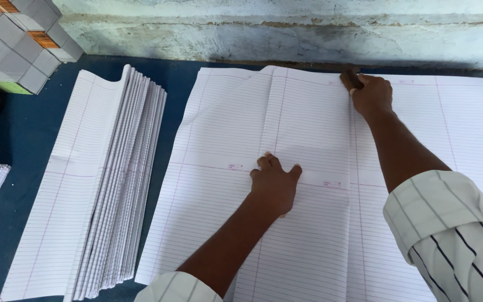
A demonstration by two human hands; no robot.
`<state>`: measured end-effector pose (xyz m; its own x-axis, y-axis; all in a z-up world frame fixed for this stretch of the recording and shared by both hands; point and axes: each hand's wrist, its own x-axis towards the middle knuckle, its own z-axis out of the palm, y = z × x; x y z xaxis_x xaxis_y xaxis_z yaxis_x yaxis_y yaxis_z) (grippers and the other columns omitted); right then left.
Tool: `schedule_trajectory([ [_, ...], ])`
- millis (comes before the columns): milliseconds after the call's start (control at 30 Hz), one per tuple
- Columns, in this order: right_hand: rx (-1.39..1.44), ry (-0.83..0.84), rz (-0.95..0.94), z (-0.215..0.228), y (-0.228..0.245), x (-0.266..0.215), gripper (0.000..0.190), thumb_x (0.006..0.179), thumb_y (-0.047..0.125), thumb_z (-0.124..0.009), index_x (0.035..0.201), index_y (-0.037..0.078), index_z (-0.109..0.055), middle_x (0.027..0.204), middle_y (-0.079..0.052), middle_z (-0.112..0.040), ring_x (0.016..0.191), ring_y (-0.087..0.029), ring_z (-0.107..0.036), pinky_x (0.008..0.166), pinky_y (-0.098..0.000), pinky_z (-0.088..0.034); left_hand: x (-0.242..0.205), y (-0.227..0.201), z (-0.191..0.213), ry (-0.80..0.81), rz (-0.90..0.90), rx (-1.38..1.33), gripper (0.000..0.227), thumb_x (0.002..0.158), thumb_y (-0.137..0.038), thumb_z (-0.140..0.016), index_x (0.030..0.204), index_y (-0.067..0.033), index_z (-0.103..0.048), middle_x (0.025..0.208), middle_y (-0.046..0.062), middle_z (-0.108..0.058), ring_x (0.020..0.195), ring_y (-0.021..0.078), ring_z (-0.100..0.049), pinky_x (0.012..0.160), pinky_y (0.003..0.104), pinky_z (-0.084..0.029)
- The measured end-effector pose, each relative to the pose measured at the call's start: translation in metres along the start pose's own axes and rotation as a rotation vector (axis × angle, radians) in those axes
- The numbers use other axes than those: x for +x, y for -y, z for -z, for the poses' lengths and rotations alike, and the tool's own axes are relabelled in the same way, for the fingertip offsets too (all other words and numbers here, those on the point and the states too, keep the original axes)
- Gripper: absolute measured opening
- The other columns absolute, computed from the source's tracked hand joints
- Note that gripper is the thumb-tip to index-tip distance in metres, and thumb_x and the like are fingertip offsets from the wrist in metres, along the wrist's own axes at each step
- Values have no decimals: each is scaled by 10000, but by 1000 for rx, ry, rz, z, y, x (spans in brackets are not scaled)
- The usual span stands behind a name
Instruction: The person folds large sheets of lined paper in half, then uses a small wooden block to press and crease the fold. They repeat this process for multiple sheets, stacking the folded sheets to the left.
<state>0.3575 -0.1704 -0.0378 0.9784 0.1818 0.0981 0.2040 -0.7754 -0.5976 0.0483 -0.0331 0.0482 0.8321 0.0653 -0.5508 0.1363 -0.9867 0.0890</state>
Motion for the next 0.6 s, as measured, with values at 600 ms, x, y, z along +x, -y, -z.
schedule_trajectory([
  [600,65,68,-85,26,22,-53,480,947,136,-703,1415,167,-603,1404,-151,-598,1260,-314,-591,1080,-398,-465,2,-1,2,25,27,28,1126,716,-231,-956,1594,-237,-252,1603,411,-126,1479,549,-212,1091,576,-446],
])
